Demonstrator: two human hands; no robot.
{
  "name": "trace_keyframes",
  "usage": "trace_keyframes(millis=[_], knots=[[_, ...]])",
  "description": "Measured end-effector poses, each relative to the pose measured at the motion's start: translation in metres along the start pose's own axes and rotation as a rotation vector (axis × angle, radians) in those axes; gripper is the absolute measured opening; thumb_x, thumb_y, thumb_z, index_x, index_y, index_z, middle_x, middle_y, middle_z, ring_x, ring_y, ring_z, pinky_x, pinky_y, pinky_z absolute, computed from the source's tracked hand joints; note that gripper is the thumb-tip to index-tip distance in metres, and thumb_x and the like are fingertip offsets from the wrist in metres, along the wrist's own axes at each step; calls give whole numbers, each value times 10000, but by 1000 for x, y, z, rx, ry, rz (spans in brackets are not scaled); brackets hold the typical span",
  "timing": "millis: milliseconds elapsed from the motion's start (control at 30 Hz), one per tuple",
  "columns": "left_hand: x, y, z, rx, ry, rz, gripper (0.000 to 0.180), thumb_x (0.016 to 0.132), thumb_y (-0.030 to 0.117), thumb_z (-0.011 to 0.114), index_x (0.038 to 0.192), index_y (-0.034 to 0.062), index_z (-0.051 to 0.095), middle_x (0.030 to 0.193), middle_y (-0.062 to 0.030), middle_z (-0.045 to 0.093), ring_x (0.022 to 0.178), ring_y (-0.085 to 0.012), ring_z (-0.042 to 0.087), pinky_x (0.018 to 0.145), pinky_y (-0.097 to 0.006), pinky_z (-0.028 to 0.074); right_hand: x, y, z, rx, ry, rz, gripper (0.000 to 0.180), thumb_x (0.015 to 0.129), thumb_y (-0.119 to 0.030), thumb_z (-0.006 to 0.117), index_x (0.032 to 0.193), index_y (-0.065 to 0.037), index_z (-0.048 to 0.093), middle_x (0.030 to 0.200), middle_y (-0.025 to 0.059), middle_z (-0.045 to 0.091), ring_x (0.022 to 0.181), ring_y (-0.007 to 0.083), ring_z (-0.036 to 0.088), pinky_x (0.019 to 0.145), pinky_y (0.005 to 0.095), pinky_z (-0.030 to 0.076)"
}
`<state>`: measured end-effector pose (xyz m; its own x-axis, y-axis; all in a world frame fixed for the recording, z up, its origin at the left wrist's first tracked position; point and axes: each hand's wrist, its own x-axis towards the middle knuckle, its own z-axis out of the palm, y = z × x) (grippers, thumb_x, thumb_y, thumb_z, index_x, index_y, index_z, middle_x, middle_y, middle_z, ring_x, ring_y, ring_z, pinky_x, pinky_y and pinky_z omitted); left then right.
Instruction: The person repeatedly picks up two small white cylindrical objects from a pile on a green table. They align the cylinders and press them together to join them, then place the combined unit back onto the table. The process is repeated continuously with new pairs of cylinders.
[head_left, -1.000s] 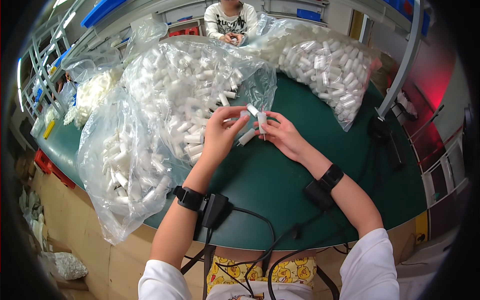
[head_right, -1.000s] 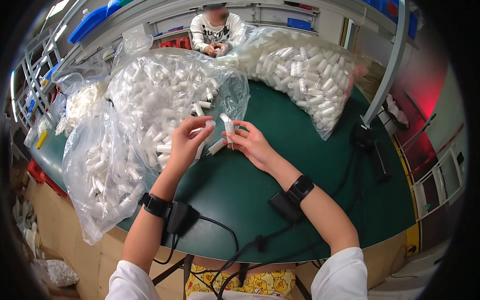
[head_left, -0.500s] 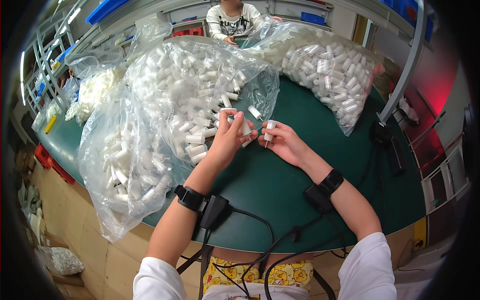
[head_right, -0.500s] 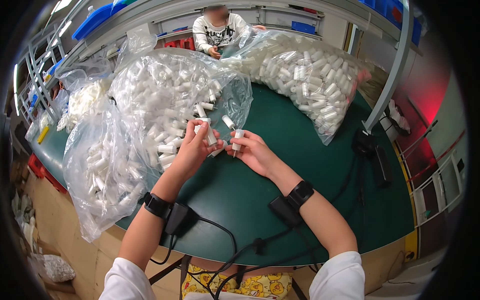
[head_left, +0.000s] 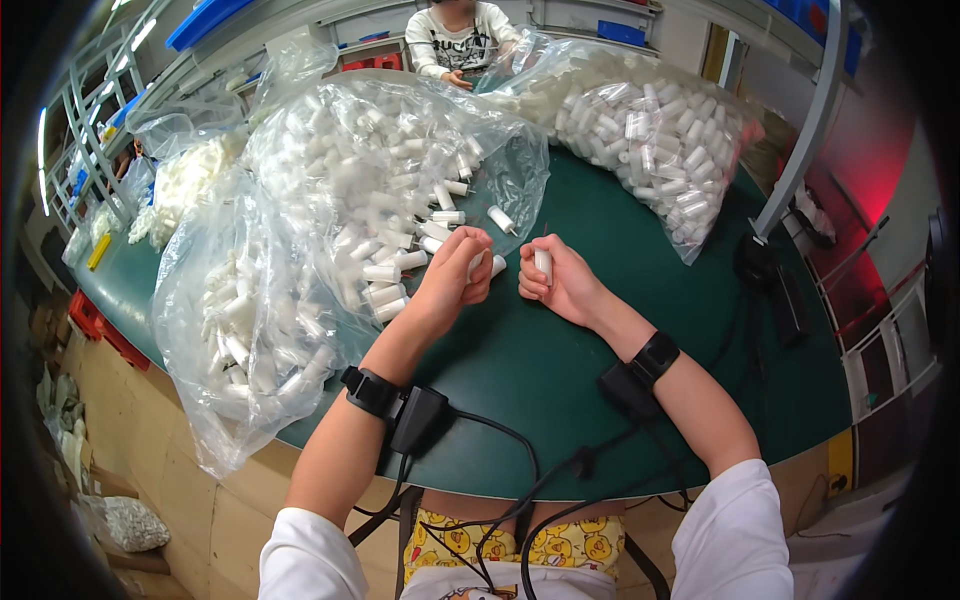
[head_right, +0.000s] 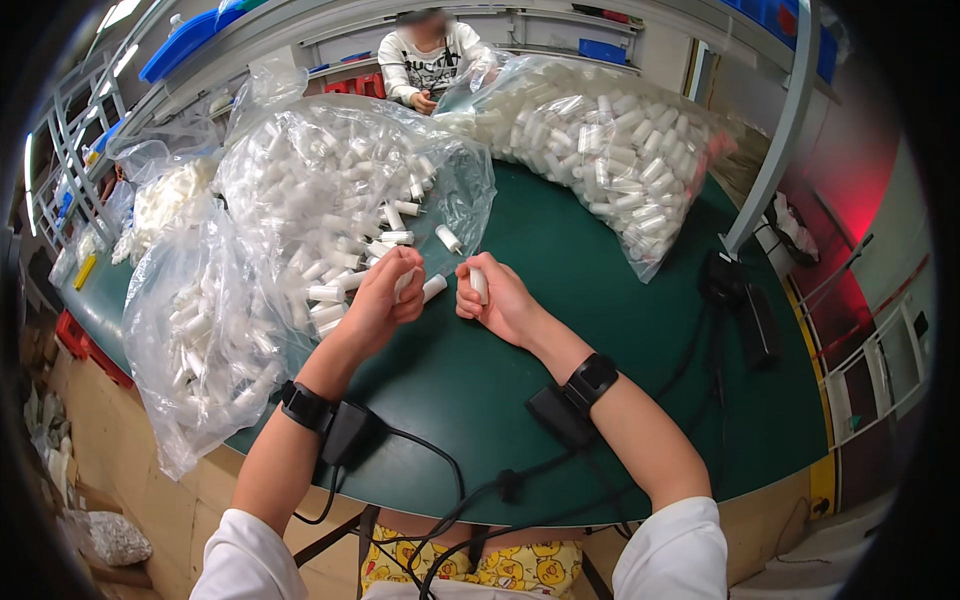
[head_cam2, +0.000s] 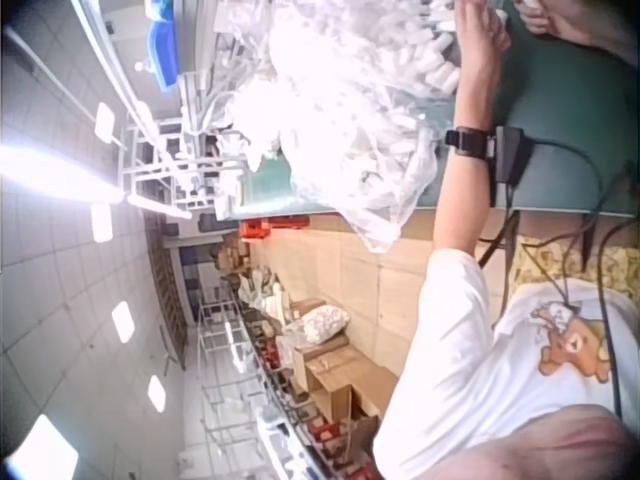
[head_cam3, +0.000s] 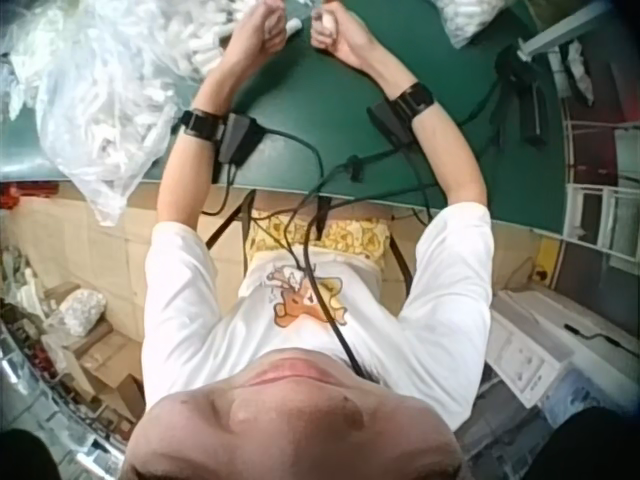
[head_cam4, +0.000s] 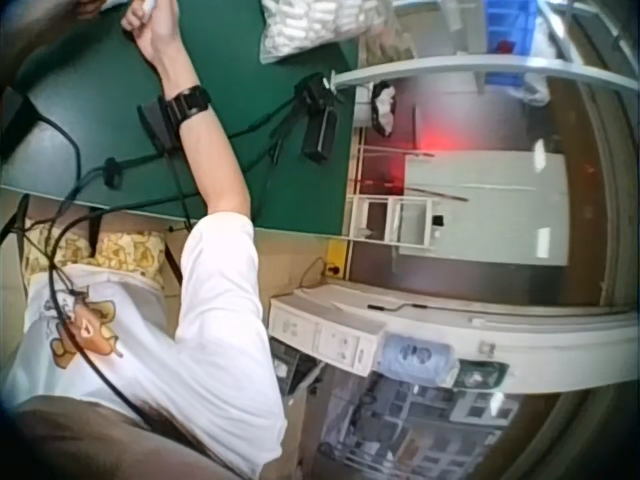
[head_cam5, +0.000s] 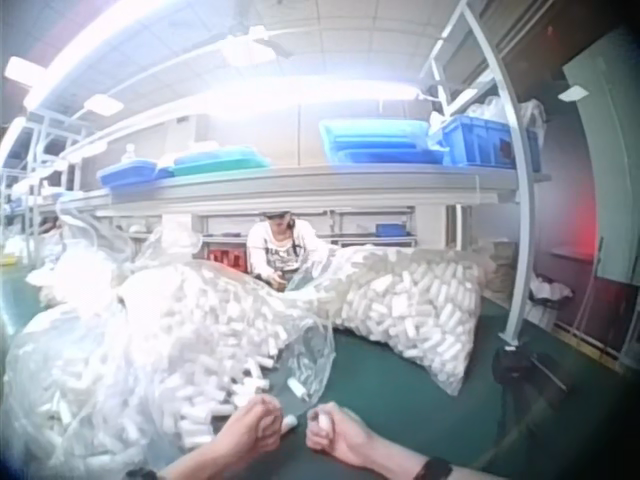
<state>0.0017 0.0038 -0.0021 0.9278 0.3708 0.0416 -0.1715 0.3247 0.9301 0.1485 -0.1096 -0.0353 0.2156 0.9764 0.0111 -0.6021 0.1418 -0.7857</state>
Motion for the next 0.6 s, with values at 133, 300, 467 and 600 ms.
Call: trace_keyframes(millis=[133,300,467,600], knots=[[0,-2,-5,61,-25,-1,120,911,231,430,884,114,415,582,34,312,429,-53,227,410,-206,181,-2,-2,2,-60,-2,-13,188,892,-215,399,848,-39,448,516,3,344,435,103,332,481,252,309],[2,-3,-4,28,103,69,145,918,250,443,881,116,404,588,35,325,435,-52,244,410,-212,192,-2,-2,4,-2,52,-25,147,902,-190,391,845,-61,434,502,-11,320,411,84,301,459,236,289],[5,-5,-5,115,108,98,204,910,283,507,887,111,401,601,28,357,466,-65,302,441,-228,249,-4,-4,4,-35,23,-34,218,902,-246,493,794,-76,409,546,10,400,460,102,371,495,247,321],[7,-10,-6,152,91,153,215,924,306,482,926,106,402,667,16,419,550,-90,419,524,-235,362,-2,0,7,-62,96,-50,259,918,-310,487,820,-77,430,660,26,488,575,123,459,580,259,396]])
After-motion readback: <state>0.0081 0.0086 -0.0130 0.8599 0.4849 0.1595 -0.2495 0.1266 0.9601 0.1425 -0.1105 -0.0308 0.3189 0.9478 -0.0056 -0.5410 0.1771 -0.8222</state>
